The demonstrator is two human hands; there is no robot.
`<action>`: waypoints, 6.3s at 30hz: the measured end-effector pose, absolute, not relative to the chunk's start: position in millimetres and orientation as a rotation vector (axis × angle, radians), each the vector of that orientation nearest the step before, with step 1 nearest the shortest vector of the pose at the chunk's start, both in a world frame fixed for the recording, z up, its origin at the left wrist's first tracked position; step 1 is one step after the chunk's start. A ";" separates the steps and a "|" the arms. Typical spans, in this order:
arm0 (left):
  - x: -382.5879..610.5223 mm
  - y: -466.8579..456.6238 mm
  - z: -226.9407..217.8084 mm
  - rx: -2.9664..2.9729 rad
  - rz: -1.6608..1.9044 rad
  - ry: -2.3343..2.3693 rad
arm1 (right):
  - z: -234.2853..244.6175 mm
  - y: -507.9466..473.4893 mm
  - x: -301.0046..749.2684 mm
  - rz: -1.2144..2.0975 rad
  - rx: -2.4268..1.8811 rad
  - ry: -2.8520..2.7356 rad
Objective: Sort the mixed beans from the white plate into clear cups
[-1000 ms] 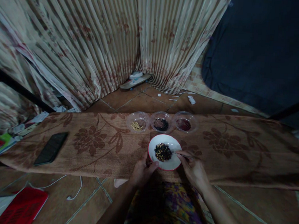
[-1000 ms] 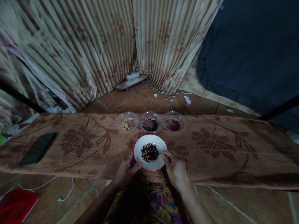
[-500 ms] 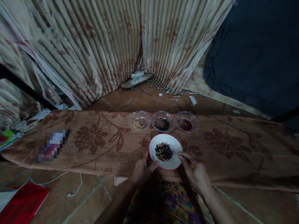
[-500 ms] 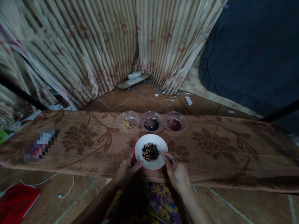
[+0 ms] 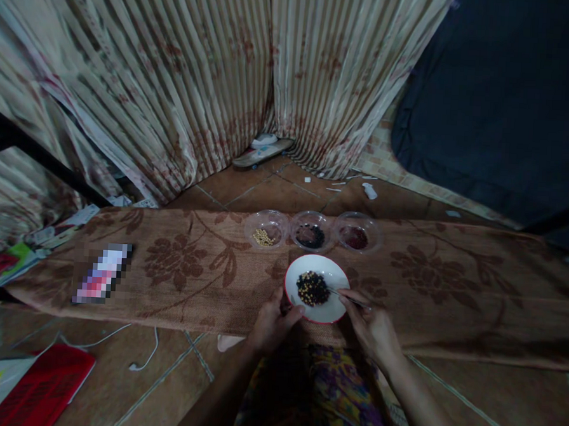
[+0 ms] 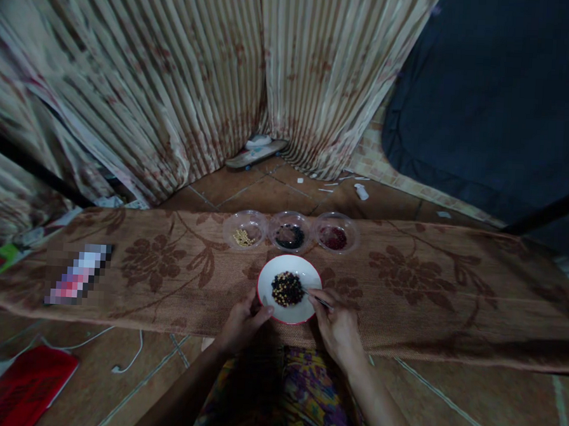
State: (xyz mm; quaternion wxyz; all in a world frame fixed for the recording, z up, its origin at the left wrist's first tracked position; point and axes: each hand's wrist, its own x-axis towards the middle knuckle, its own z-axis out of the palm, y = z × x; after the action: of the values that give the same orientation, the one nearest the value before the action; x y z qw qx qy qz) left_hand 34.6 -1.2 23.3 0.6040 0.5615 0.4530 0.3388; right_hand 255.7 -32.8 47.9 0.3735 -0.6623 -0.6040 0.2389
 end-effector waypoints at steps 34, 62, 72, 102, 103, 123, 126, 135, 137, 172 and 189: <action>35.6 -4.1 21.5 1.241 0.826 1.024 | 28.0 -35.8 262.0 0.520 -1.649 -1.498; 32.3 -1.8 23.2 1.346 0.796 1.061 | 85.5 50.5 249.4 0.344 -1.365 -1.327; 31.3 -1.3 25.2 1.336 0.791 1.068 | 77.6 38.8 246.6 0.380 -1.412 -1.166; 34.4 -0.9 23.3 1.292 0.789 1.035 | 43.9 -17.6 252.1 0.604 -1.629 -1.399; 34.3 -1.0 23.4 1.293 0.788 1.031 | 42.8 -16.8 251.8 0.605 -1.625 -1.403; 35.1 -1.7 29.5 1.288 0.798 1.047 | 38.6 -15.1 255.5 0.451 -1.613 -1.607; 35.9 -1.6 30.5 1.276 0.803 1.047 | 37.7 -16.2 257.0 0.402 -1.606 -1.645; 36.0 -2.4 26.5 1.237 0.812 1.011 | 38.2 -21.2 267.0 0.446 -1.547 -1.670; 36.1 -2.7 25.3 1.241 0.818 1.024 | 39.4 -22.4 269.4 0.460 -1.542 -1.663; 34.5 -2.7 24.1 1.258 0.804 1.021 | 85.3 20.7 255.1 0.401 -1.456 -1.447; 37.0 -2.2 23.4 1.221 0.823 0.961 | 53.8 -9.5 259.7 0.568 -1.580 -1.212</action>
State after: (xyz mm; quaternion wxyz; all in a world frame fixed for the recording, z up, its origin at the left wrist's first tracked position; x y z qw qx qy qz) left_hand 37.0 -2.2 23.4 0.6379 0.5347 0.4209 0.3606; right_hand 259.7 -9.5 53.8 0.5103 -0.6562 -0.5034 0.2360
